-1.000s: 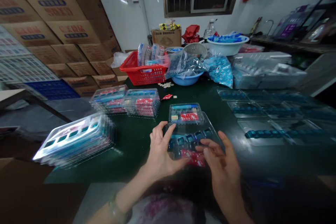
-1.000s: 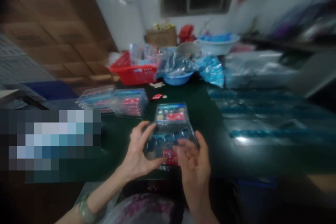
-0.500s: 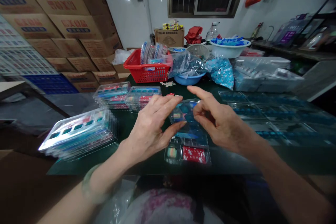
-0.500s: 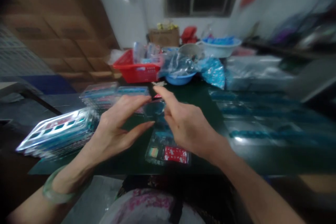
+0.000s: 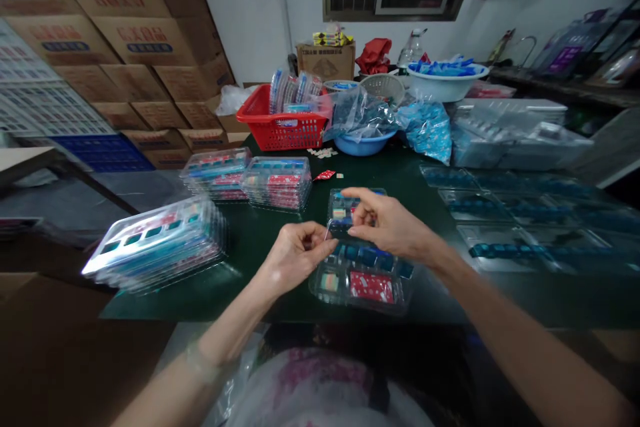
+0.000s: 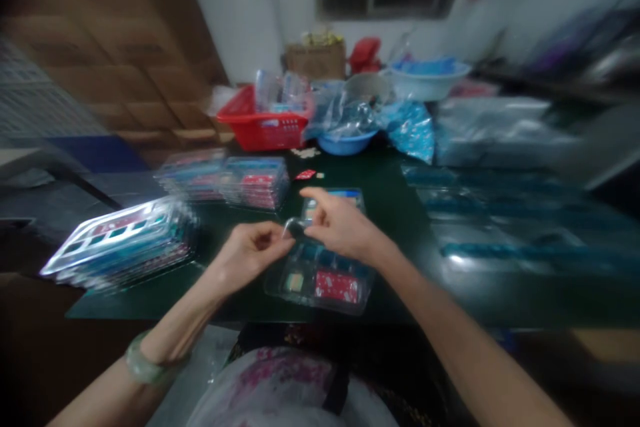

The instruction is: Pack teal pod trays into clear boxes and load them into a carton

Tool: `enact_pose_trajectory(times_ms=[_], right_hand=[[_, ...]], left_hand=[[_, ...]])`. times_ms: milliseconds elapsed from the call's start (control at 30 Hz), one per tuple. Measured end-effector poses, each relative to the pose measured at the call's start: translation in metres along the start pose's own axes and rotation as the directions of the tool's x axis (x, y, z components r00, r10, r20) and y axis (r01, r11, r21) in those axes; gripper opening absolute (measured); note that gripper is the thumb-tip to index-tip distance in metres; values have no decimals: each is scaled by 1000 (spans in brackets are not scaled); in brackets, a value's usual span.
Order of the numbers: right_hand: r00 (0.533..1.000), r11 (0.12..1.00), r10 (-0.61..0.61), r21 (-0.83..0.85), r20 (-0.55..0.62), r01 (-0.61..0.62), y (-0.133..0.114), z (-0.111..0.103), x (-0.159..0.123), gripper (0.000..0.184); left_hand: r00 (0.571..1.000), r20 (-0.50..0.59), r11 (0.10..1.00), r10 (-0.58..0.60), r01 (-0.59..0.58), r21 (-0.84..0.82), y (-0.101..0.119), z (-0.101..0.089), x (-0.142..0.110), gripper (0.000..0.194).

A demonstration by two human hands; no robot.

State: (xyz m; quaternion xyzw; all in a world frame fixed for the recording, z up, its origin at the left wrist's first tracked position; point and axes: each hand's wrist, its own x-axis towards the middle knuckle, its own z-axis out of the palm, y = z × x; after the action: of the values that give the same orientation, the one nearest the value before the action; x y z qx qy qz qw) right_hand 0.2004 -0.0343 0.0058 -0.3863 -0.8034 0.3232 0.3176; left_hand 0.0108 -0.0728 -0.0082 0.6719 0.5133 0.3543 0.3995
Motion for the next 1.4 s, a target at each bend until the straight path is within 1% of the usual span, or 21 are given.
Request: enact_pose_trajectory(times_ms=[100, 267, 367, 433, 500, 533, 567, 600, 633, 667, 700, 733, 767, 833, 967, 1133, 1233, 1267, 1333, 1367, 1400], right_hand=[[998, 994, 38, -103, 50, -33, 25, 22, 5, 44], [998, 945, 42, -327, 46, -25, 52, 44, 5, 40], [1000, 930, 28, -367, 1, -26, 59, 47, 1, 39], [998, 921, 29, -387, -49, -45, 60, 43, -7, 38], [991, 920, 25, -385, -132, -75, 59, 35, -20, 36], [983, 923, 23, -374, -182, -91, 59, 31, -29, 34], [973, 927, 25, -358, -231, -109, 59, 27, -40, 33], [961, 932, 30, -341, -274, -127, 60, 23, -51, 31], [951, 935, 46, -322, -304, -148, 62, 20, -63, 30], [945, 936, 76, -303, -319, -178, 64, 18, -75, 29], [940, 936, 114, -282, -321, -209, 67, 18, -87, 29], [937, 936, 153, -259, -315, -240, 71, 19, -97, 28], [933, 935, 190, -234, -306, -267, 74, 21, -107, 29], [931, 938, 226, -194, -288, -288, 80, 26, -122, 29], [929, 951, 189, -175, -319, -254, 83, 39, -138, 32], [928, 961, 147, -172, -343, -216, 76, 47, -148, 34], [927, 976, 149, -101, -343, -194, 68, 49, -152, 36], [923, 981, 168, -37, -347, -192, 64, 50, -152, 37], [899, 957, 268, 201, -346, -208, 56, 51, -150, 39], [880, 908, 343, 355, -330, -221, 52, 52, -148, 40], [858, 832, 419, 504, -298, -231, 48, 53, -145, 42]], left_hand=[[991, -50, 992, -121, 120, -28, -31, 15, -2, 28], [979, -148, 982, -142, 158, 102, -66, 28, 4, 27], [971, -208, 959, -120, 168, 227, -72, 28, 5, 27], [958, -271, 938, -94, 177, 300, -67, 27, 4, 35], [954, -300, 919, 22, 99, 382, -55, 27, 1, 45], [960, -257, 902, 113, 10, 431, -48, 28, 0, 49], [965, -163, 870, 207, -105, 482, -41, 30, -1, 54], [957, -26, 818, 287, -231, 526, -35, 33, 0, 63], [934, 134, 756, 332, -349, 554, -30, 36, 1, 75], [899, 283, 697, 333, -437, 568, -27, 39, 3, 89], [864, 399, 645, 305, -497, 581, -25, 42, 6, 101], [836, 478, 604, 268, -532, 593, -24, 45, 9, 109], [819, 524, 578, 234, -551, 602, -24, 47, 12, 112], [807, 558, 560, 193, -558, 613, -25, 49, 17, 110], [812, 551, 586, 193, -545, 599, -25, 43, 24, 99], [833, 526, 661, 171, -492, 566, -20, 35, 27, 93], [843, 518, 684, 145, -464, 563, -18, 34, 28, 91], [847, 513, 689, 140, -456, 564, -18, 34, 27, 90], [856, 499, 698, 134, -439, 566, -17, 36, 27, 89], [861, 490, 699, 138, -435, 568, -17, 37, 26, 89], [864, 481, 694, 149, -438, 571, -16, 38, 24, 89]])
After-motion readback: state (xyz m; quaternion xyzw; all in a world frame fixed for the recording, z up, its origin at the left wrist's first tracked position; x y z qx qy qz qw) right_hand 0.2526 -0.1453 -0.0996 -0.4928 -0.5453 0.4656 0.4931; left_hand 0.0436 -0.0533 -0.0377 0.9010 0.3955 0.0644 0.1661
